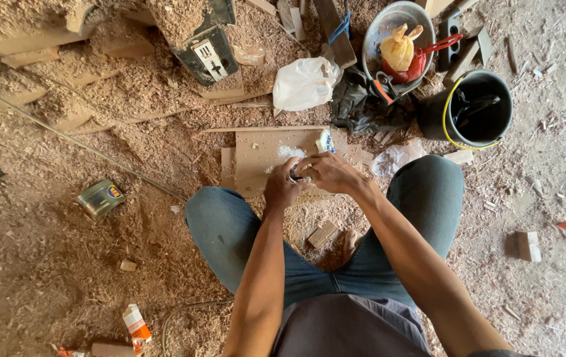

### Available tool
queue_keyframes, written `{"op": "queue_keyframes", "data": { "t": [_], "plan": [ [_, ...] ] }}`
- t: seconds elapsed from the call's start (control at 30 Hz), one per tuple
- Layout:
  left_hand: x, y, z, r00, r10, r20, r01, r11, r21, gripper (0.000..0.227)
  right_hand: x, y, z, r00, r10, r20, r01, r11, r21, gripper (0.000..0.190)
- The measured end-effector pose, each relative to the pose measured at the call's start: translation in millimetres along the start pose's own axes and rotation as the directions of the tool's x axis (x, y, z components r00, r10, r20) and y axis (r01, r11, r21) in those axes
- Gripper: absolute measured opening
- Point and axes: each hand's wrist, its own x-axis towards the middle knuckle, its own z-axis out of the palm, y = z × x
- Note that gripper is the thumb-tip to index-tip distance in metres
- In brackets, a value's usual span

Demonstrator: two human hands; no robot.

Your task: The person sits on the floor and mixes a reddish paste in a small container using a wooden stick. They add a white powder from a plastic bag into the container and continue stirring the mixture.

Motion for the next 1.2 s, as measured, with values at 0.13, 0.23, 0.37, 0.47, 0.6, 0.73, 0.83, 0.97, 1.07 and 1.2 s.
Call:
{"op": "queue_keyframes", "data": {
  "t": [0.13,0.23,0.37,0.47,0.6,0.73,0.83,0.97,1.07,1.2],
  "plan": [
    [1,4,5,0.997,-0.054,-0.050,0.052,0.998,-0.037,0.087,3,18,2,0.999,0.007,-0.046,-0.008,0.999,-0.042,0.024],
    [0,9,5,0.994,-0.089,-0.063,0.077,0.981,-0.177,0.088,5,28,2,0.994,0.108,-0.023,-0.110,0.986,-0.125,0.028],
    [-2,9,4,0.966,-0.255,0.034,0.248,0.889,-0.386,0.091,10,32,6,0.997,0.059,-0.058,-0.065,0.992,-0.104,0.028],
    [-1,5,8,0.958,-0.276,0.082,0.283,0.852,-0.440,0.081,13,34,5,0.979,0.202,-0.001,-0.198,0.960,-0.198,0.028],
    [2,-9,18,0.975,-0.211,0.074,0.223,0.901,-0.372,0.096,14,33,0,0.982,0.189,0.002,-0.187,0.971,-0.147,0.027],
    [-1,-23,29,0.998,0.013,-0.063,-0.023,0.987,-0.156,0.121,9,26,-1,0.988,0.144,-0.047,-0.150,0.974,-0.171,0.024],
    [6,-23,35,0.992,0.051,-0.118,-0.051,0.999,0.009,0.117,3,24,-4,0.992,0.093,-0.082,-0.103,0.985,-0.138,0.032],
    [8,-12,36,0.994,-0.078,-0.076,0.077,0.997,-0.016,0.097,-11,25,1,0.992,0.037,-0.121,-0.044,0.998,-0.050,0.023],
    [6,3,31,0.988,-0.032,-0.149,0.025,0.998,-0.054,0.083,-27,23,-3,0.947,-0.124,-0.296,0.146,0.988,0.055,0.016],
    [-2,20,15,0.990,-0.123,-0.068,0.063,0.820,-0.568,0.068,-44,5,-14,0.845,-0.171,-0.506,0.243,0.967,0.079,0.014]
  ]
}}
